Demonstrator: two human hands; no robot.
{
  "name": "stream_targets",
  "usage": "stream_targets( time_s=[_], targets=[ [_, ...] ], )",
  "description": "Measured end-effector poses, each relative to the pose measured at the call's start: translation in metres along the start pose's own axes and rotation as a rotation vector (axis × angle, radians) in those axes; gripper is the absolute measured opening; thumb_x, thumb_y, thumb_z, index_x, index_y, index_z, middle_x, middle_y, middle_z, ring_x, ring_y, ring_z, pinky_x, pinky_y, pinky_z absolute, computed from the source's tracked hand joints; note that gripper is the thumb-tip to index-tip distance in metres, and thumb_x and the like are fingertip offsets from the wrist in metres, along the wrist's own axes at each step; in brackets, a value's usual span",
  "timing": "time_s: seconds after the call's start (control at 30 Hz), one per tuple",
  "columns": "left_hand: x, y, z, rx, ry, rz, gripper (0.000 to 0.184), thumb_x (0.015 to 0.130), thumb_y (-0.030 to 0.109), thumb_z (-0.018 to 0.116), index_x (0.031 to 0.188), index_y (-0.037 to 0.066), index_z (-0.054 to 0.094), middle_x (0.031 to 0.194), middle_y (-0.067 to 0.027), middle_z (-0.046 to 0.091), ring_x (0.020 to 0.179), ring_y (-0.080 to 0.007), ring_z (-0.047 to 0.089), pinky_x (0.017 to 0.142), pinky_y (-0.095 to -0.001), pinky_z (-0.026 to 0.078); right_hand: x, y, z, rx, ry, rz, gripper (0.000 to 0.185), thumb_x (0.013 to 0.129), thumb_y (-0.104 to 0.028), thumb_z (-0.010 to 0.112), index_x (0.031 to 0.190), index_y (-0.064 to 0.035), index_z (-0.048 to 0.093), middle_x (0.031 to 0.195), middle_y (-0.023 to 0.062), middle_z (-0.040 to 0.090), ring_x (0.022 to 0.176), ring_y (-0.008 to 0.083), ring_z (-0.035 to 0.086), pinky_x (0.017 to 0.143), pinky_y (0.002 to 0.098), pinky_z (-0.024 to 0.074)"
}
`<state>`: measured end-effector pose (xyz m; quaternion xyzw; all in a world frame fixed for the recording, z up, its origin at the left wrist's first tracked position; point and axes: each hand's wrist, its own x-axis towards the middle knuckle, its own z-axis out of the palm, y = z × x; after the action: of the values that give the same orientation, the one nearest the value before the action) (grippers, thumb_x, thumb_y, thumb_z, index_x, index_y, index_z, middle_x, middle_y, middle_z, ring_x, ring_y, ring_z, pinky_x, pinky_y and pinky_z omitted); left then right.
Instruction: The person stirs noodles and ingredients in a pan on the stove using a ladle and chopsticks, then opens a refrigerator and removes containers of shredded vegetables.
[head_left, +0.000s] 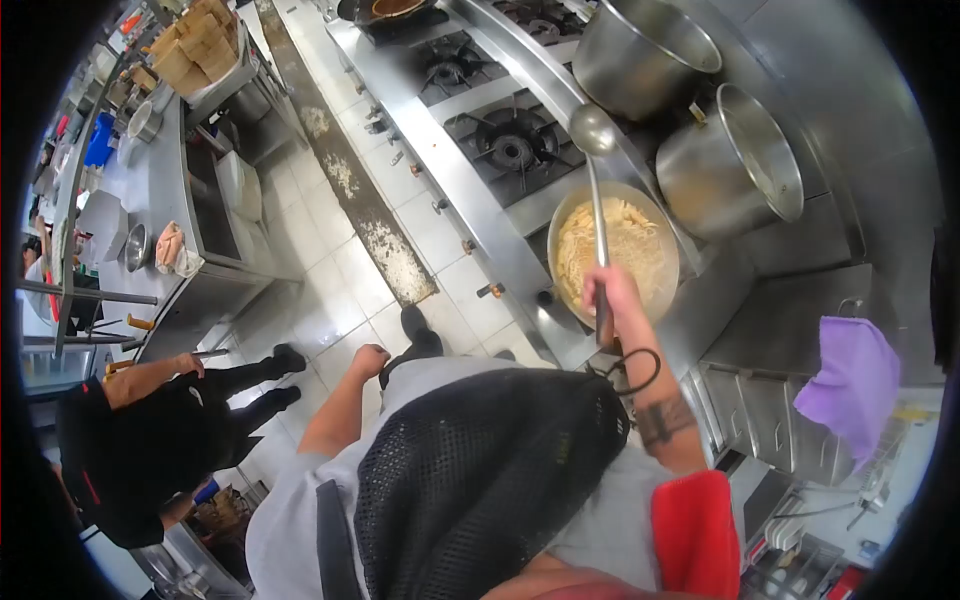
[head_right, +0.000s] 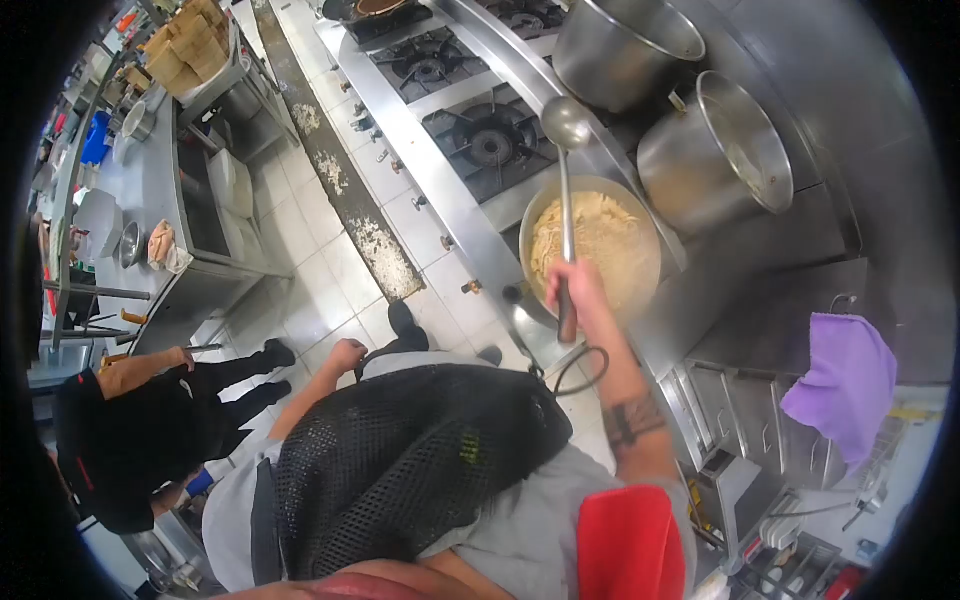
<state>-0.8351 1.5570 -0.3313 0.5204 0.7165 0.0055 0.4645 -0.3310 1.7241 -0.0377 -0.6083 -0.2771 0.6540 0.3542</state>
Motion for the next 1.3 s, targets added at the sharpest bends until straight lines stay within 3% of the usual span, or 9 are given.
stream_targets(
  time_s=[0.4, 0.63, 0.83, 0.9, 1.03, 1.1, 1.13, 1.23, 1.3],
  targets=[
    [0.005, -0.159, -0.095, -0.58, 0.152, -0.405, 0.028, 0.092, 0.017, 0.065, 0.108, -0.004, 0.076, 0.092, -0.0146, 0.077, 0.073, -0.026, 0.074, 0.066, -0.0391, 0.058, 0.209, 0.045, 0.201, 0.131, 0.352, -0.041, 0.012, 0.086, -0.008, 0.062, 0.082, 0.0022, 0.057, 0.066, 0.0121, 0.056, 0.052, 0.0244, 0.058, 0.046, 0.0405, 0.0494],
    [0.02, -0.202, -0.149, -0.274, 0.158, -0.337, 0.027, 0.089, 0.02, 0.068, 0.099, -0.003, 0.078, 0.083, -0.0139, 0.077, 0.072, -0.0233, 0.073, 0.066, -0.0387, 0.058, 0.284, 0.124, 0.204, -0.232, 0.694, -0.153, 0.031, 0.09, -0.02, 0.065, 0.099, 0.0095, 0.06, 0.083, 0.0201, 0.068, 0.058, 0.0291, 0.066, 0.052, 0.0437, 0.0564],
    [0.097, -0.161, -0.205, -0.485, 0.1, -0.395, 0.031, 0.09, 0.021, 0.069, 0.104, -0.005, 0.077, 0.086, -0.0159, 0.077, 0.069, -0.0228, 0.072, 0.066, -0.0373, 0.057, 0.304, 0.099, 0.188, -0.406, 0.252, 0.327, 0.051, 0.094, -0.036, 0.071, 0.121, 0.0077, 0.066, 0.106, 0.0232, 0.074, 0.084, 0.0327, 0.077, 0.066, 0.0443, 0.0634],
    [0.114, -0.131, -0.243, -0.48, 0.126, -0.383, 0.033, 0.092, 0.02, 0.068, 0.11, -0.006, 0.076, 0.091, -0.0172, 0.077, 0.076, -0.0244, 0.073, 0.072, -0.0384, 0.058, 0.318, 0.05, 0.185, -0.977, -0.061, 0.439, 0.049, 0.095, -0.035, 0.072, 0.123, 0.0042, 0.069, 0.105, 0.0186, 0.076, 0.078, 0.0339, 0.077, 0.072, 0.0454, 0.0629],
    [0.132, -0.074, -0.325, -0.336, 0.235, -0.419, 0.034, 0.092, 0.023, 0.068, 0.112, -0.004, 0.076, 0.098, -0.0182, 0.079, 0.094, -0.0301, 0.074, 0.087, -0.0423, 0.055, 0.39, -0.139, 0.26, -1.378, -0.3, 0.382, 0.052, 0.103, -0.043, 0.058, 0.085, 0.0006, 0.08, 0.08, 0.0194, 0.077, 0.07, 0.0326, 0.075, 0.071, 0.0434, 0.0618],
    [0.151, -0.08, -0.36, -0.323, 0.069, -0.433, 0.035, 0.093, 0.025, 0.068, 0.11, -0.004, 0.077, 0.098, -0.0188, 0.078, 0.095, -0.0303, 0.074, 0.087, -0.0433, 0.055, 0.488, -0.203, 0.286, -1.06, -0.419, 0.181, 0.055, 0.105, -0.044, 0.056, 0.073, -0.0028, 0.075, 0.074, 0.0161, 0.075, 0.066, 0.0237, 0.074, 0.063, 0.0384, 0.0598],
    [0.156, -0.067, -0.386, -0.314, 0.067, -0.448, 0.035, 0.093, 0.025, 0.068, 0.11, -0.004, 0.077, 0.098, -0.0188, 0.078, 0.095, -0.0303, 0.074, 0.087, -0.0433, 0.055, 0.527, -0.238, 0.313, -0.903, -0.249, -0.132, 0.048, 0.106, -0.042, 0.058, 0.079, -0.0038, 0.071, 0.073, 0.0116, 0.072, 0.063, 0.0216, 0.071, 0.06, 0.0359, 0.0588],
    [0.161, -0.024, -0.469, -0.16, 0.151, -0.429, 0.034, 0.094, 0.025, 0.069, 0.109, -0.005, 0.076, 0.095, -0.0168, 0.078, 0.093, -0.0279, 0.074, 0.086, -0.0413, 0.056, 0.681, -0.326, 0.365, -0.005, -0.301, -0.174, 0.036, 0.106, -0.04, 0.059, 0.108, -0.0046, 0.065, 0.101, 0.0131, 0.074, 0.087, 0.0238, 0.074, 0.072, 0.0399, 0.0621],
    [0.172, -0.053, -0.483, -0.875, 0.393, -0.556, 0.034, 0.095, 0.026, 0.069, 0.108, -0.005, 0.075, 0.092, -0.0143, 0.077, 0.09, -0.0248, 0.073, 0.085, -0.0384, 0.057, 0.771, -0.381, 0.393, 0.339, -0.11, -0.238, 0.059, 0.108, -0.048, 0.054, 0.131, 0.005, 0.05, 0.118, 0.0251, 0.069, 0.101, 0.0352, 0.073, 0.088, 0.0495, 0.062]
  ],
)
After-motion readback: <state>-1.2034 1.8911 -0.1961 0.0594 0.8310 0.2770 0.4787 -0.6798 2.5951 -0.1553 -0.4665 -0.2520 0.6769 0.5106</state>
